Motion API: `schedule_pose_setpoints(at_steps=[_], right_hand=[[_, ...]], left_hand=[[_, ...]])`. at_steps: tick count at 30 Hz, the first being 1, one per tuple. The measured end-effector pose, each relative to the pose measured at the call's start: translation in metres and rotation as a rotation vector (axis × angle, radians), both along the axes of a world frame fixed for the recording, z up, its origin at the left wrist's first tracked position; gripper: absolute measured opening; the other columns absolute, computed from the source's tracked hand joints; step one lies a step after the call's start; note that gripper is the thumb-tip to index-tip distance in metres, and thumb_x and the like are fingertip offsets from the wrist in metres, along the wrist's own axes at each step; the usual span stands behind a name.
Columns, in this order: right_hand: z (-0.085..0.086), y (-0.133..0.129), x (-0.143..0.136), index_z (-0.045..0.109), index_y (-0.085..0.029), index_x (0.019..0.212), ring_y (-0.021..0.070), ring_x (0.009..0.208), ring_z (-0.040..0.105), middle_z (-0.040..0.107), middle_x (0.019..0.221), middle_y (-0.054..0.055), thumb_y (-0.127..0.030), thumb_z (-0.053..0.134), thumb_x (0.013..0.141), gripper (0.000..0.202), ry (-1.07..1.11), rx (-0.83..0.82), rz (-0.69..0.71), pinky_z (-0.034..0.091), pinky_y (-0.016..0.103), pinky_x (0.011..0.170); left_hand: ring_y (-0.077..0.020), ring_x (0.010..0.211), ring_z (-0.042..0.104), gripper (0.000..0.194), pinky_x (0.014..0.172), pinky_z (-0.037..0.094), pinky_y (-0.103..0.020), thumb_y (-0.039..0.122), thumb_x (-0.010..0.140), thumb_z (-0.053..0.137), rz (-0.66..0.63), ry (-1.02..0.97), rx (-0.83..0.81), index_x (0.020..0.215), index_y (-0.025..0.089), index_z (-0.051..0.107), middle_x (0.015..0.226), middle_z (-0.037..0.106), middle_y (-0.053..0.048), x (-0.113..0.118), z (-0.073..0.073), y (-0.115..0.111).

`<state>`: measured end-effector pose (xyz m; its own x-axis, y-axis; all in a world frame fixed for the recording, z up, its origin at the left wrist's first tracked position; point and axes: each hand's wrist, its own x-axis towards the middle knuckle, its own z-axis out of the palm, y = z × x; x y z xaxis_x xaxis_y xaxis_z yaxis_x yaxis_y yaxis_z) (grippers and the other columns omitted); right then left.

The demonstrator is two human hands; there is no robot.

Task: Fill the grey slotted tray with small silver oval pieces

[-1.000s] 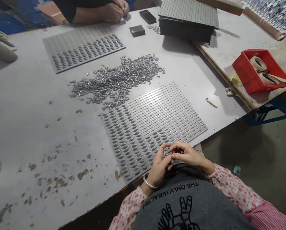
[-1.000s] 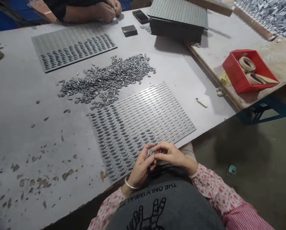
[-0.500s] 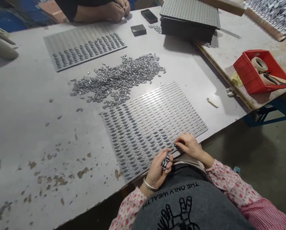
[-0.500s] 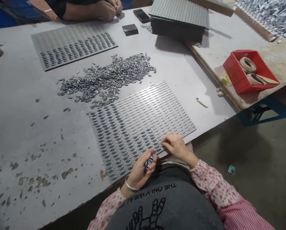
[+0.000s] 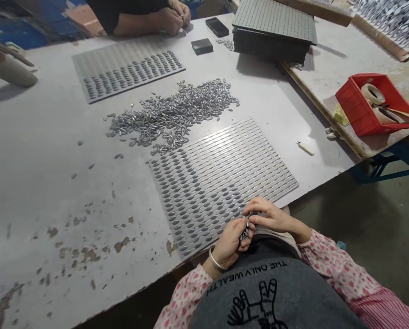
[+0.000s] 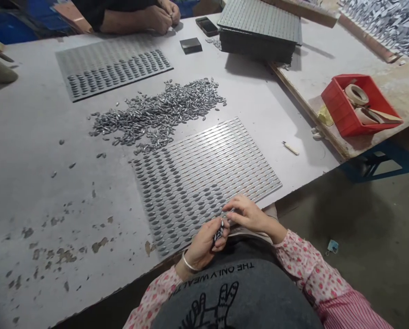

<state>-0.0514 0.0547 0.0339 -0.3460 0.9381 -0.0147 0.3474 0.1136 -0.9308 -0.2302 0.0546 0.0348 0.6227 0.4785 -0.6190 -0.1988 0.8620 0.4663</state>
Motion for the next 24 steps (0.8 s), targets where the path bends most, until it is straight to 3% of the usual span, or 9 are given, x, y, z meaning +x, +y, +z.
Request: schedule_pose_setpoints(at_steps=[2,4,8,12,14,18,21,24], right_hand=[[0.004,-0.001,-0.002,0.062,-0.018,0.095,0.0156,0.089,0.053,0.059,0.092,0.005,-0.034,0.053,0.086,0.02,0.123,-0.077,0.092,0.044,0.03,0.08],[0.004,-0.001,-0.003,0.062,-0.017,0.089,0.0138,0.079,0.055,0.059,0.085,0.004,-0.037,0.055,0.084,0.022,0.219,-0.159,0.069,0.045,0.027,0.071],[-0.005,0.002,0.001,0.06,-0.016,0.085,0.0127,0.071,0.056,0.062,0.081,0.004,-0.039,0.055,0.083,0.024,0.27,-0.212,-0.196,0.045,0.024,0.063],[-0.013,0.011,0.011,0.058,-0.017,0.081,0.0118,0.063,0.054,0.062,0.074,0.002,-0.035,0.056,0.082,0.018,0.011,-0.12,-0.366,0.043,0.023,0.057],[-0.017,0.014,0.015,0.058,-0.017,0.081,0.012,0.063,0.053,0.06,0.071,0.001,-0.032,0.057,0.082,0.015,-0.148,-0.047,-0.347,0.042,0.024,0.059],[-0.023,0.02,0.015,0.061,-0.019,0.091,0.0161,0.081,0.053,0.061,0.083,0.004,-0.025,0.05,0.087,0.013,-0.337,0.112,-0.202,0.042,0.029,0.075],[-0.026,0.022,0.013,0.062,-0.02,0.096,0.017,0.086,0.052,0.06,0.087,0.005,-0.02,0.046,0.089,0.018,-0.382,0.168,-0.094,0.04,0.031,0.079],[-0.029,0.024,0.01,0.061,-0.019,0.092,0.0168,0.083,0.051,0.061,0.085,0.004,-0.019,0.053,0.085,0.011,-0.393,0.158,-0.093,0.039,0.029,0.076]], left_hand=[[-0.0008,0.036,0.029,0.041,0.034,0.013,-0.017,0.051,0.075,0.058,-0.058,0.024,0.026,0.072,0.011,0.056,0.056,0.047,0.002,0.001,-0.001,-0.001],[-0.001,0.035,0.029,0.041,0.035,0.014,-0.017,0.051,0.075,0.056,-0.076,0.037,0.031,0.07,0.011,0.055,0.054,0.046,0.002,0.001,-0.003,-0.003],[-0.002,0.039,0.031,0.032,0.035,0.015,-0.016,0.044,0.08,0.054,0.031,-0.006,-0.021,0.085,0.013,0.058,0.064,0.05,0.0,-0.001,-0.004,-0.003],[-0.0023,0.042,0.033,0.026,0.035,0.018,-0.015,0.034,0.076,0.058,0.099,-0.024,-0.047,0.092,0.013,0.057,0.069,0.052,-0.001,-0.004,-0.002,0.0],[-0.0021,0.041,0.032,0.024,0.035,0.017,-0.015,0.033,0.075,0.06,0.099,-0.013,-0.051,0.09,0.015,0.054,0.065,0.051,0.001,-0.004,-0.002,0.0],[-0.0015,0.04,0.03,0.023,0.035,0.017,-0.014,0.033,0.075,0.062,0.093,-0.022,-0.062,0.085,0.017,0.05,0.065,0.05,0.003,-0.004,-0.002,-0.001],[-0.0013,0.043,0.031,0.023,0.036,0.016,-0.014,0.033,0.074,0.063,0.101,-0.029,-0.073,0.083,0.015,0.052,0.067,0.048,0.002,-0.004,-0.002,-0.001],[-0.0016,0.045,0.032,0.025,0.037,0.017,-0.014,0.035,0.073,0.065,0.108,-0.011,-0.068,0.083,0.014,0.054,0.066,0.045,0.003,-0.004,-0.002,-0.002]])
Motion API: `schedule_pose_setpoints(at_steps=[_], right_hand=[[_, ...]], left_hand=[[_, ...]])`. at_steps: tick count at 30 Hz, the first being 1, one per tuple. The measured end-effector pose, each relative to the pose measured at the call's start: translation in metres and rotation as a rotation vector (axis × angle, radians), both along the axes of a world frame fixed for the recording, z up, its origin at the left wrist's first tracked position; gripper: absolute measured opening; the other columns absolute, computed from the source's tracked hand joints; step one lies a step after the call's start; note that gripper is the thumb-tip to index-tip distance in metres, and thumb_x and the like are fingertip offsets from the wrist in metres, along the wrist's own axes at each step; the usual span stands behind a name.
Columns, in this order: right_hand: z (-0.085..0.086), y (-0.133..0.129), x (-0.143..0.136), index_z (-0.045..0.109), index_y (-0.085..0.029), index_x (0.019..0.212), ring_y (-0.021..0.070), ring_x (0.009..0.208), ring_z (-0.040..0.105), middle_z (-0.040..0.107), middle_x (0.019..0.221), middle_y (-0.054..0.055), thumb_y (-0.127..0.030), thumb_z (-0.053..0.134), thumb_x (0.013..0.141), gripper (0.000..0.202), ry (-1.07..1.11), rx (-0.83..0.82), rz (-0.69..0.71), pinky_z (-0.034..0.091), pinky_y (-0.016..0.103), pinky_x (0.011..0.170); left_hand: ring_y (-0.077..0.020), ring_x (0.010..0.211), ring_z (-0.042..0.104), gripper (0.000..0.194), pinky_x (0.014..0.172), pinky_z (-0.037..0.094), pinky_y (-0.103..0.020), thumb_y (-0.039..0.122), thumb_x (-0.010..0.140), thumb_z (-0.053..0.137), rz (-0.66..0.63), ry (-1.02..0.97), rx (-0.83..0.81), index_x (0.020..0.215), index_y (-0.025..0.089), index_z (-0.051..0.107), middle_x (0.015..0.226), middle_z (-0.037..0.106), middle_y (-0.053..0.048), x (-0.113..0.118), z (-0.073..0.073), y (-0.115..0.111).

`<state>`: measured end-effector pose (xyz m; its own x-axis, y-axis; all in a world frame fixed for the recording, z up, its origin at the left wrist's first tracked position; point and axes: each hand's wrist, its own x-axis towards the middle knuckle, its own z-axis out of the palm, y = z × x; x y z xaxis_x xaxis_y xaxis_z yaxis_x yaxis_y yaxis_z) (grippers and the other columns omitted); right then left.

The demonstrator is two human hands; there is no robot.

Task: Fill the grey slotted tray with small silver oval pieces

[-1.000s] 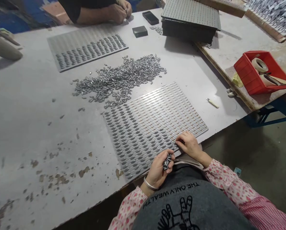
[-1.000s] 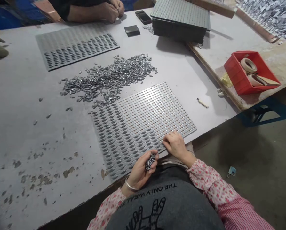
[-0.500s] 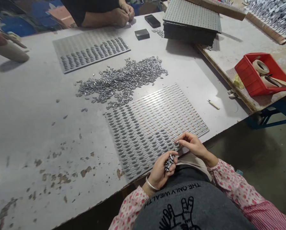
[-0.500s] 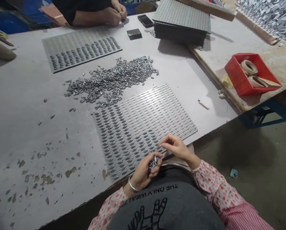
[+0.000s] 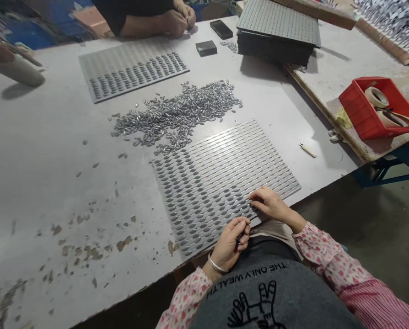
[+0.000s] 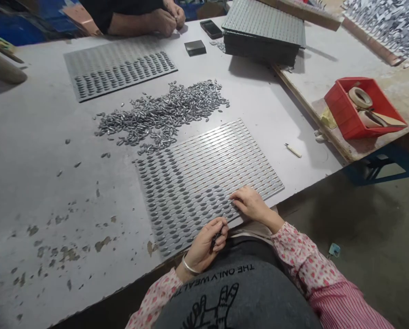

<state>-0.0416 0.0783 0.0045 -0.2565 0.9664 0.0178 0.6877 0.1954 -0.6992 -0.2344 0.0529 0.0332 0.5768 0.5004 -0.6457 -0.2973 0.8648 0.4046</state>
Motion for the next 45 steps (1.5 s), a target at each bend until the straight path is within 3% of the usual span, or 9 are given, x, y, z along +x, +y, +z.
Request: schedule_pose_setpoints(at_steps=[7,15,19,22,28,32,35,39,45], right_hand=[[-0.002,-0.001,-0.004,0.058,-0.018,0.077,0.0178,0.08,0.048,0.059,0.077,0.003,-0.018,0.056,0.082,0.006,-0.116,0.009,-0.014,0.037,0.029,0.074],[-0.006,0.005,0.004,0.059,-0.018,0.082,0.0173,0.081,0.047,0.056,0.081,0.005,-0.023,0.052,0.086,0.01,-0.168,0.007,0.078,0.038,0.03,0.075],[-0.003,0.007,0.003,0.061,-0.019,0.083,0.0178,0.082,0.048,0.057,0.082,0.004,-0.024,0.054,0.085,0.009,-0.134,0.026,0.069,0.038,0.03,0.075],[0.007,0.002,-0.002,0.061,-0.018,0.081,0.0172,0.081,0.05,0.058,0.08,0.004,-0.025,0.054,0.084,0.01,0.024,-0.002,-0.001,0.039,0.03,0.074],[0.02,-0.015,-0.023,0.061,-0.017,0.089,0.0124,0.071,0.052,0.06,0.08,0.002,-0.035,0.057,0.083,0.02,0.483,-0.217,0.007,0.041,0.024,0.063],[0.016,-0.016,-0.026,0.06,-0.016,0.08,0.0105,0.063,0.051,0.058,0.07,0.0,-0.039,0.059,0.079,0.023,0.713,-0.328,-0.173,0.04,0.021,0.056],[0.011,-0.008,-0.014,0.058,-0.017,0.08,0.0114,0.066,0.053,0.061,0.077,0.001,-0.04,0.059,0.079,0.022,0.805,-0.315,-0.324,0.042,0.023,0.06],[0.001,0.005,0.005,0.056,-0.018,0.085,0.0118,0.065,0.052,0.06,0.078,0.001,-0.031,0.053,0.084,0.013,0.612,-0.272,-0.325,0.042,0.025,0.061],[-0.006,0.016,0.005,0.059,-0.018,0.092,0.0167,0.087,0.05,0.059,0.088,0.005,-0.016,0.046,0.087,0.014,0.099,-0.007,0.023,0.038,0.031,0.081]], left_hand=[[-0.0021,0.045,0.03,0.029,0.037,0.016,-0.015,0.036,0.071,0.067,0.06,0.056,0.025,0.087,0.014,0.058,0.065,0.044,0.003,0.001,-0.002,-0.002],[-0.0042,0.049,0.035,0.029,0.041,0.022,-0.016,0.028,0.073,0.065,0.157,0.048,0.059,0.097,0.016,0.054,0.07,0.049,0.001,0.003,0.0,0.001],[-0.0037,0.049,0.035,0.025,0.041,0.022,-0.015,0.028,0.074,0.065,0.169,0.051,0.082,0.091,0.018,0.049,0.068,0.05,0.002,0.007,0.002,0.003],[-0.0032,0.049,0.035,0.025,0.041,0.021,-0.015,0.028,0.073,0.066,0.181,0.056,0.099,0.088,0.018,0.048,0.068,0.05,0.002,0.008,0.001,0.003],[-0.0032,0.048,0.034,0.026,0.042,0.022,-0.015,0.03,0.072,0.067,0.23,0.093,0.162,0.088,0.018,0.05,0.066,0.048,0.003,0.01,-0.004,0.001],[-0.0042,0.05,0.037,0.025,0.042,0.026,-0.016,0.03,0.075,0.063,0.257,0.078,0.168,0.095,0.018,0.053,0.071,0.05,0.001,0.01,-0.003,0.003],[-0.0048,0.052,0.038,0.029,0.041,0.027,-0.016,0.032,0.078,0.059,0.271,0.015,0.102,0.101,0.015,0.055,0.078,0.053,-0.002,0.007,-0.001,0.005],[-0.0028,0.048,0.035,0.025,0.038,0.022,-0.014,0.028,0.076,0.061,0.212,-0.018,0.039,0.096,0.014,0.055,0.073,0.051,-0.001,0.005,-0.001,0.006],[-0.0014,0.043,0.031,0.02,0.036,0.016,-0.013,0.033,0.078,0.06,0.154,0.018,0.006,0.083,0.015,0.051,0.064,0.045,0.003,0.004,-0.005,0.002]])
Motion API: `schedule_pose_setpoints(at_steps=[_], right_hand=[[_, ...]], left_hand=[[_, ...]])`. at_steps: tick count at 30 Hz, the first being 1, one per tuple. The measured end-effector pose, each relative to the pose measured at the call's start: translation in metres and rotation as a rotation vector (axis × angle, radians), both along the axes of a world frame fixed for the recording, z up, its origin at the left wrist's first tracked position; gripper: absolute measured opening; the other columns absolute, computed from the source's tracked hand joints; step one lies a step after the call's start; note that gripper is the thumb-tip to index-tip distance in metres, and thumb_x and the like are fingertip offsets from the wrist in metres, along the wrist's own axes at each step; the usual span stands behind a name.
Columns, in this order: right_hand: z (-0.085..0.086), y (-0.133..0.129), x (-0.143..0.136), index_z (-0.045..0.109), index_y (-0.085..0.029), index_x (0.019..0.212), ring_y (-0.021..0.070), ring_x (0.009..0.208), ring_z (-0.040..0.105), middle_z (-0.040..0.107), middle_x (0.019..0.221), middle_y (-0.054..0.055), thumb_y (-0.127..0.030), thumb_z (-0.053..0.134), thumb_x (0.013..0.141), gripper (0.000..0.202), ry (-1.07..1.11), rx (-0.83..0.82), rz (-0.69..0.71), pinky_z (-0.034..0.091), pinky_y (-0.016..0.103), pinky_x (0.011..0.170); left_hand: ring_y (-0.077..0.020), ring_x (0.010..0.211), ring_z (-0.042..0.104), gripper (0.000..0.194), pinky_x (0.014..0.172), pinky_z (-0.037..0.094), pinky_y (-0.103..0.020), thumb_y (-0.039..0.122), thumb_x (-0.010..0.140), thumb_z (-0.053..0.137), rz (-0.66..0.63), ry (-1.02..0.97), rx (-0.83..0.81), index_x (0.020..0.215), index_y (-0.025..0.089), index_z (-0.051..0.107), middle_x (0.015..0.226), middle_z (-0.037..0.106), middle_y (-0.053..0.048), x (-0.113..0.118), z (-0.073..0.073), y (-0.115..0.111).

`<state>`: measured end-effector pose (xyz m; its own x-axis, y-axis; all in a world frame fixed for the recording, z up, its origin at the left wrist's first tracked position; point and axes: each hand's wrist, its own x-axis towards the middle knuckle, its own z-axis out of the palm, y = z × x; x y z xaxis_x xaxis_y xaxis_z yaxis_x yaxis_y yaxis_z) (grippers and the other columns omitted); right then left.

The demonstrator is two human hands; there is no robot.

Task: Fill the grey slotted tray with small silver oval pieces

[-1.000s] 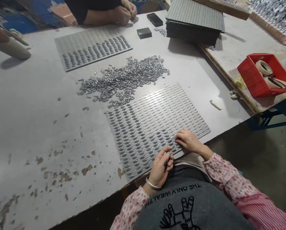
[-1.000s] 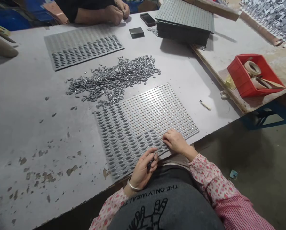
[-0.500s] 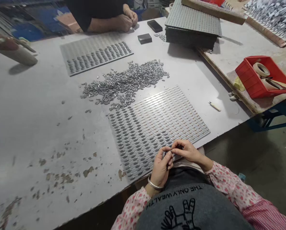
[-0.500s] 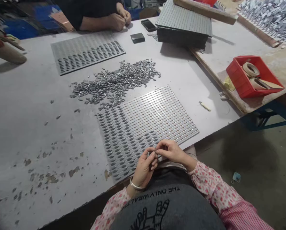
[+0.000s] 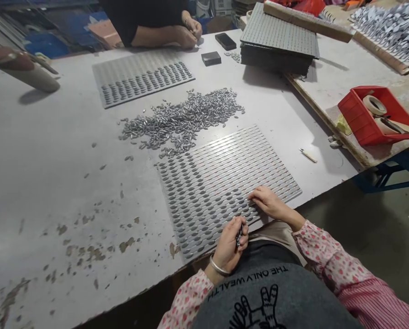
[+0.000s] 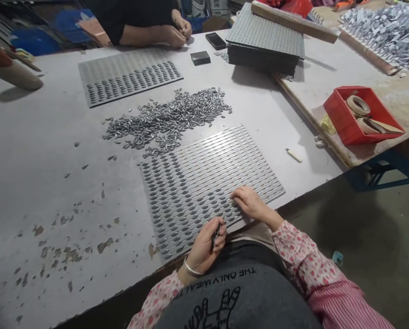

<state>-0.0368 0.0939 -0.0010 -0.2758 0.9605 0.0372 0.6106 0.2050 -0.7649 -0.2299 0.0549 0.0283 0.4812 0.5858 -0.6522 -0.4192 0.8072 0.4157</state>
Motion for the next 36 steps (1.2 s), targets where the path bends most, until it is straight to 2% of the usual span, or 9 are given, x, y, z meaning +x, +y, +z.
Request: schedule_pose_setpoints(at_steps=[5,11,15,19,22,26,32,34,36], right_hand=[[-0.002,0.005,-0.004,0.058,-0.018,0.083,0.0165,0.079,0.049,0.06,0.08,0.003,-0.019,0.054,0.084,0.004,-0.167,0.037,0.085,0.037,0.029,0.075],[-0.003,0.008,-0.002,0.058,-0.017,0.078,0.0179,0.08,0.046,0.057,0.078,0.004,-0.021,0.055,0.084,0.008,-0.239,0.1,0.085,0.038,0.03,0.075],[0.01,0.001,-0.006,0.059,-0.018,0.079,0.0178,0.08,0.048,0.055,0.079,0.005,-0.024,0.055,0.084,0.01,-0.093,0.091,0.05,0.04,0.032,0.075],[0.027,-0.012,-0.014,0.06,-0.019,0.094,0.0171,0.085,0.05,0.057,0.085,0.005,-0.03,0.054,0.086,0.015,0.161,0.04,0.182,0.042,0.031,0.077],[0.034,-0.018,-0.022,0.061,-0.019,0.098,0.0169,0.088,0.05,0.056,0.089,0.006,-0.032,0.055,0.085,0.019,0.214,0.03,0.23,0.042,0.03,0.077],[0.029,-0.02,-0.024,0.063,-0.018,0.084,0.0148,0.08,0.053,0.058,0.08,0.004,-0.032,0.056,0.085,0.016,0.285,0.018,0.171,0.043,0.028,0.072],[0.014,-0.015,-0.012,0.062,-0.017,0.081,0.0119,0.064,0.054,0.061,0.071,0.001,-0.034,0.054,0.085,0.019,0.347,-0.126,-0.194,0.043,0.024,0.06],[0.017,-0.013,-0.009,0.062,-0.017,0.083,0.0128,0.068,0.055,0.062,0.075,0.002,-0.034,0.054,0.085,0.019,0.335,-0.127,-0.144,0.043,0.025,0.062],[0.023,-0.013,-0.008,0.062,-0.018,0.088,0.0144,0.075,0.055,0.062,0.082,0.004,-0.033,0.055,0.085,0.018,0.318,-0.099,-0.006,0.045,0.027,0.067]], left_hand=[[-0.0039,0.05,0.039,0.021,0.04,0.024,-0.015,0.027,0.077,0.056,0.033,-0.029,-0.006,0.093,0.012,0.055,0.071,0.05,-0.001,-0.003,-0.003,0.0],[-0.0042,0.045,0.036,0.015,0.038,0.021,-0.015,0.02,0.074,0.054,0.027,-0.017,-0.009,0.089,0.017,0.053,0.066,0.05,0.001,-0.002,-0.002,0.001],[-0.0038,0.046,0.036,0.014,0.038,0.021,-0.015,0.024,0.074,0.058,0.026,-0.028,-0.002,0.085,0.016,0.054,0.068,0.051,0.0,0.0,0.0,0.003],[-0.0024,0.049,0.036,0.022,0.039,0.022,-0.015,0.029,0.072,0.066,0.035,0.009,0.02,0.086,0.013,0.059,0.074,0.051,-0.001,0.002,-0.002,0.004],[-0.0022,0.05,0.036,0.028,0.04,0.021,-0.014,0.028,0.07,0.069,0.018,0.029,0.04,0.092,0.014,0.061,0.071,0.048,0.001,0.001,-0.004,0.002],[-0.002,0.048,0.034,0.026,0.038,0.019,-0.014,0.031,0.073,0.066,-0.059,0.01,0.066,0.091,0.012,0.063,0.069,0.049,0.0,0.0,-0.004,-0.001],[-0.0023,0.046,0.035,0.023,0.037,0.02,-0.015,0.03,0.074,0.063,-0.054,0.005,0.027,0.088,0.012,0.06,0.071,0.051,-0.001,0.002,-0.001,0.002],[-0.0021,0.046,0.035,0.023,0.037,0.02,-0.014,0.028,0.073,0.064,-0.035,0.006,0.019,0.088,0.013,0.059,0.07,0.051,-0.001,0.004,-0.001,0.005],[-0.0022,0.045,0.035,0.025,0.037,0.02,-0.014,0.027,0.072,0.064,-0.016,0.002,0.015,0.091,0.014,0.056,0.07,0.052,0.0,0.005,-0.001,0.007]])
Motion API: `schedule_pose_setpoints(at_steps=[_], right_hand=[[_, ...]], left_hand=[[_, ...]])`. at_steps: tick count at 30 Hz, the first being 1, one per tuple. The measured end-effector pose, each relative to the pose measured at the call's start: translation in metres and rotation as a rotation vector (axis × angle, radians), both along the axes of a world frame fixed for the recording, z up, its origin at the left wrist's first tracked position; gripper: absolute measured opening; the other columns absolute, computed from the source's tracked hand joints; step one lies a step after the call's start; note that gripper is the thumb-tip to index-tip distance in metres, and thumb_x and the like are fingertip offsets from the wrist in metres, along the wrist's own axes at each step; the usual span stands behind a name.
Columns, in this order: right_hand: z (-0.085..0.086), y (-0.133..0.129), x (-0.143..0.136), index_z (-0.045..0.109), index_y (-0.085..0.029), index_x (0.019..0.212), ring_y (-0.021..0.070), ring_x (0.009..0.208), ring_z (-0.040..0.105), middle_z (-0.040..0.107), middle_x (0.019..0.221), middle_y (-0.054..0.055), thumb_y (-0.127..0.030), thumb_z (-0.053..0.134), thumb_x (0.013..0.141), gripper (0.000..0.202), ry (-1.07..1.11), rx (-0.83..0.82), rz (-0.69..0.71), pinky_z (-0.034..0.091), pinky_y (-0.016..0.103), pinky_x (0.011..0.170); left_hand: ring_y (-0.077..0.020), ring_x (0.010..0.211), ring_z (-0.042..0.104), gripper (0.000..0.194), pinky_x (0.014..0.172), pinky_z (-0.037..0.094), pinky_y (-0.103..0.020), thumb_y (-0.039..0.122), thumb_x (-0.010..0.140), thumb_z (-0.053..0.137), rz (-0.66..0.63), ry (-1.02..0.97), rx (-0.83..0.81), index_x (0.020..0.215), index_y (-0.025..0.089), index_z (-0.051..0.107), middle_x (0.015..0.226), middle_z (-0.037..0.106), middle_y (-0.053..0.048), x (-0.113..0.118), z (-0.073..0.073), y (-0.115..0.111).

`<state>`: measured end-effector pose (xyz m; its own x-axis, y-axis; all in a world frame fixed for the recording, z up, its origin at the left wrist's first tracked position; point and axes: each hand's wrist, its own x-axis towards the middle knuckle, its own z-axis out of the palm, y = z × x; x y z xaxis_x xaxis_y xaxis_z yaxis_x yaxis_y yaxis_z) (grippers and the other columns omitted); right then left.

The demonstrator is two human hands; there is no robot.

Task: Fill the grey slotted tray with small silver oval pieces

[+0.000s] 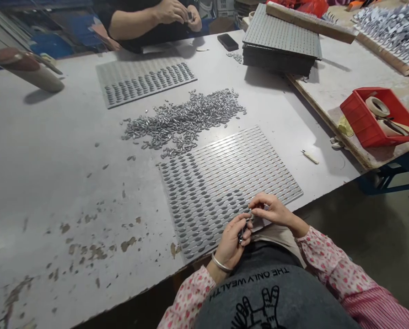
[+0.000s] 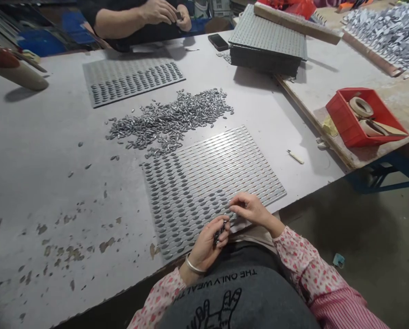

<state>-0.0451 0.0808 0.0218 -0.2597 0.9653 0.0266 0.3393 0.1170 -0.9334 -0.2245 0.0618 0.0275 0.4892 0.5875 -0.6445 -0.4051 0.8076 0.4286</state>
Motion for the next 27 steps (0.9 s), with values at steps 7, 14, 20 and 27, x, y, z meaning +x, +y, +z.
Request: schedule_pose_setpoints(at_steps=[7,14,20,27], right_hand=[[0.01,-0.007,-0.006,0.061,-0.019,0.091,0.0167,0.084,0.053,0.059,0.083,0.005,-0.026,0.052,0.087,0.012,-0.112,0.165,0.178,0.043,0.029,0.075],[0.009,-0.016,-0.011,0.06,-0.019,0.091,0.0175,0.081,0.05,0.058,0.083,0.005,-0.027,0.049,0.088,0.013,-0.209,0.262,0.166,0.041,0.031,0.074],[-0.006,-0.008,-0.008,0.058,-0.02,0.077,0.0181,0.079,0.05,0.059,0.077,0.004,-0.03,0.051,0.086,0.015,-0.226,0.209,-0.124,0.04,0.032,0.074],[-0.032,0.01,-0.006,0.059,-0.019,0.074,0.0187,0.079,0.048,0.061,0.077,0.004,-0.029,0.055,0.083,0.014,-0.518,0.129,-0.295,0.033,0.033,0.077]], left_hand=[[-0.001,0.042,0.031,0.02,0.036,0.016,-0.013,0.025,0.074,0.062,0.003,-0.02,-0.033,0.084,0.016,0.048,0.064,0.05,0.003,-0.001,-0.002,-0.001],[0.0008,0.041,0.026,0.029,0.036,0.013,-0.012,0.035,0.07,0.068,-0.018,0.064,-0.024,0.08,0.014,0.051,0.062,0.047,0.004,0.001,-0.001,-0.003],[-0.0023,0.045,0.034,0.032,0.037,0.02,-0.014,0.038,0.073,0.064,0.023,0.086,0.026,0.092,0.013,0.058,0.068,0.052,0.0,0.002,0.0,-0.003],[-0.0044,0.047,0.037,0.028,0.038,0.021,-0.015,0.027,0.07,0.064,0.016,0.007,-0.001,0.094,0.015,0.053,0.069,0.054,0.0,0.001,0.001,-0.003]])
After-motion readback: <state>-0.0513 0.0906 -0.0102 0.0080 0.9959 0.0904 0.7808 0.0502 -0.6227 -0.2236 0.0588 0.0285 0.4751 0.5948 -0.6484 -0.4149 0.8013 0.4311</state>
